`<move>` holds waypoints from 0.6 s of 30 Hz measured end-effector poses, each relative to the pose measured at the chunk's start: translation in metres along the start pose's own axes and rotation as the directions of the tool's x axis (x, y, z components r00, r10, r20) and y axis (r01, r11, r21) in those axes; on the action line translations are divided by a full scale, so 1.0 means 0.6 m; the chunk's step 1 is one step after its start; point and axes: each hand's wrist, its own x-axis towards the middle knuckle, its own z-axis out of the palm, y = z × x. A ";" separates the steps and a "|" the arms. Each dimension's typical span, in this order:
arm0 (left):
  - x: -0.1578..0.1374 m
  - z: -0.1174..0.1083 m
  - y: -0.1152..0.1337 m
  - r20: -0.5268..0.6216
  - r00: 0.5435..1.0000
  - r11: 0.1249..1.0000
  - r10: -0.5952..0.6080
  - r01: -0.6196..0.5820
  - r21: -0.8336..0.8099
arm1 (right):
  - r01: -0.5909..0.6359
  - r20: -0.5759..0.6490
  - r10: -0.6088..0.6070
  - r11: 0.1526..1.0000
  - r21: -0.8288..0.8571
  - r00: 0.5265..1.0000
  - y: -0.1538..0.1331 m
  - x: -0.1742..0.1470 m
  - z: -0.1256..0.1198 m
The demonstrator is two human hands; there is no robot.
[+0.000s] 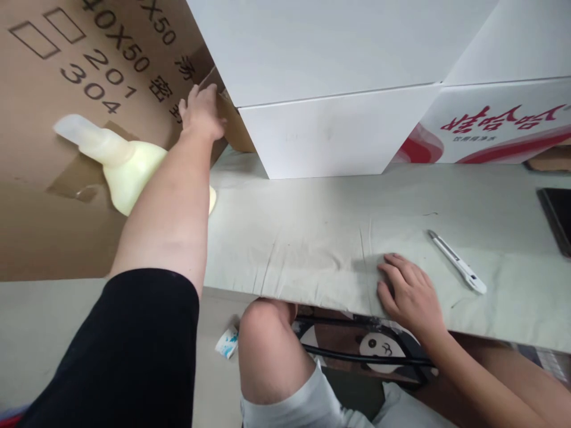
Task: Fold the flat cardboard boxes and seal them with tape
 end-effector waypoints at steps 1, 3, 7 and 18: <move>-0.003 -0.002 0.010 0.038 0.996 0.995 -0.085 0.083 0.057 | -0.001 0.001 0.001 1.000 0.003 1.000 0.000 0.000 0.000; -0.019 -0.009 0.033 0.084 0.976 0.972 -0.200 0.187 0.143 | -0.007 0.000 0.007 1.000 0.006 1.000 0.001 0.000 0.000; -0.069 -0.025 0.067 0.042 0.982 0.973 -0.186 0.178 0.146 | -0.018 0.009 0.018 1.000 0.006 1.000 0.003 0.000 0.000; -0.189 -0.072 0.069 0.113 0.991 0.979 -0.068 0.045 0.201 | -0.045 -0.001 0.045 0.998 0.041 0.999 0.005 -0.006 0.004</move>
